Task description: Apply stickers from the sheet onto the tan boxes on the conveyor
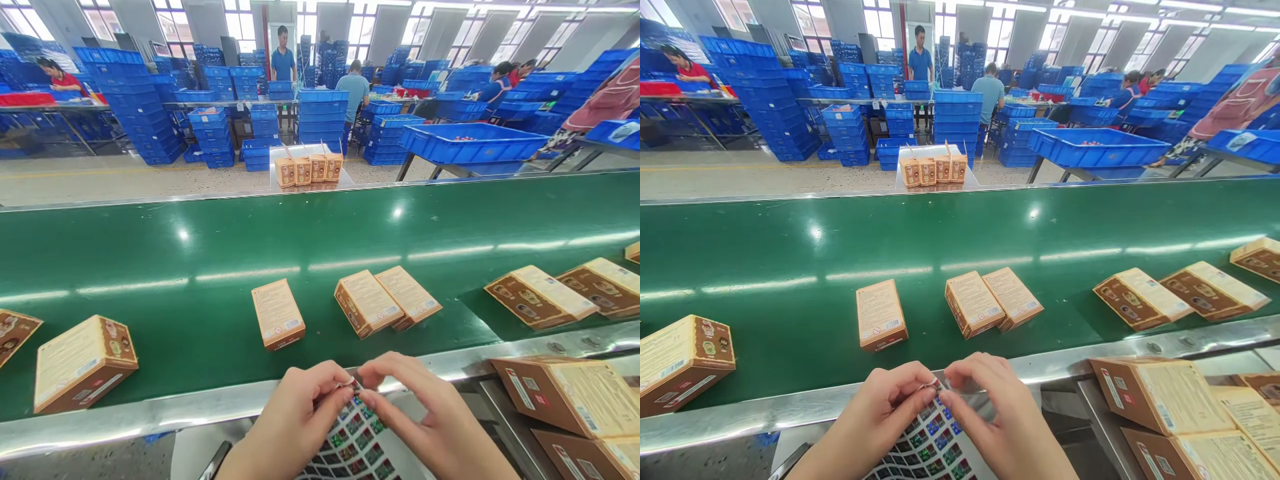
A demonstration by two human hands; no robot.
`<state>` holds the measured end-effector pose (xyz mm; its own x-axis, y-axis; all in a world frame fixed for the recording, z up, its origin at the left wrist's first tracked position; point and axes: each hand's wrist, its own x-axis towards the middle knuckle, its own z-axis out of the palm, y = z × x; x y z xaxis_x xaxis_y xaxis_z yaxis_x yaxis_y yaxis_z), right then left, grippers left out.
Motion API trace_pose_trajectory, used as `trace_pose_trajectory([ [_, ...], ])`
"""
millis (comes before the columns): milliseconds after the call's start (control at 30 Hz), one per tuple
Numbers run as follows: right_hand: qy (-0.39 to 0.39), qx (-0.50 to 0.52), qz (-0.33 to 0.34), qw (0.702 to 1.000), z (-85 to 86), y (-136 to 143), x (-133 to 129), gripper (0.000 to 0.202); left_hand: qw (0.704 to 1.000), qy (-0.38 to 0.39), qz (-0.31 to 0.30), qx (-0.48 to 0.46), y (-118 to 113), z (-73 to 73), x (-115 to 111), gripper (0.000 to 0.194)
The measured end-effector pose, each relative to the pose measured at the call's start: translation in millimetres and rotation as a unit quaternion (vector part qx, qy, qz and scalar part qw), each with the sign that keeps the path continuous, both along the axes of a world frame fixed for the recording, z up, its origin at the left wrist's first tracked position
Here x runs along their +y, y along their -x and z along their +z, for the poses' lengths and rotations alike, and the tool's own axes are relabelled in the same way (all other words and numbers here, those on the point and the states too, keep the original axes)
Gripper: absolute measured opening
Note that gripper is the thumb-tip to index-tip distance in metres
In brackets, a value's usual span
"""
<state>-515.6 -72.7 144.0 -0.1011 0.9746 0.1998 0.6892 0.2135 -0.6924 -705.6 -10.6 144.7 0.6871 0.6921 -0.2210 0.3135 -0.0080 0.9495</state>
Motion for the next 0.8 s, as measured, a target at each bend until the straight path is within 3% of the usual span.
trace_pose_trajectory([
  [233,-0.08,-0.051,-0.005,0.995,4.3,3.1,4.2,0.015,0.999,0.026,-0.004,0.03,-7.9,-2.5,0.5,0.015],
  [433,-0.234,-0.164,-0.041,0.957,-10.7,-0.7,3.6,0.013,0.999,-0.001,0.02,0.032,-19.6,-4.2,3.3,0.024],
  [800,-0.276,-0.212,-0.129,0.929,-24.0,-10.8,-14.3,0.023,0.999,0.03,0.024,-0.012,-48.3,-5.0,-0.9,0.026],
])
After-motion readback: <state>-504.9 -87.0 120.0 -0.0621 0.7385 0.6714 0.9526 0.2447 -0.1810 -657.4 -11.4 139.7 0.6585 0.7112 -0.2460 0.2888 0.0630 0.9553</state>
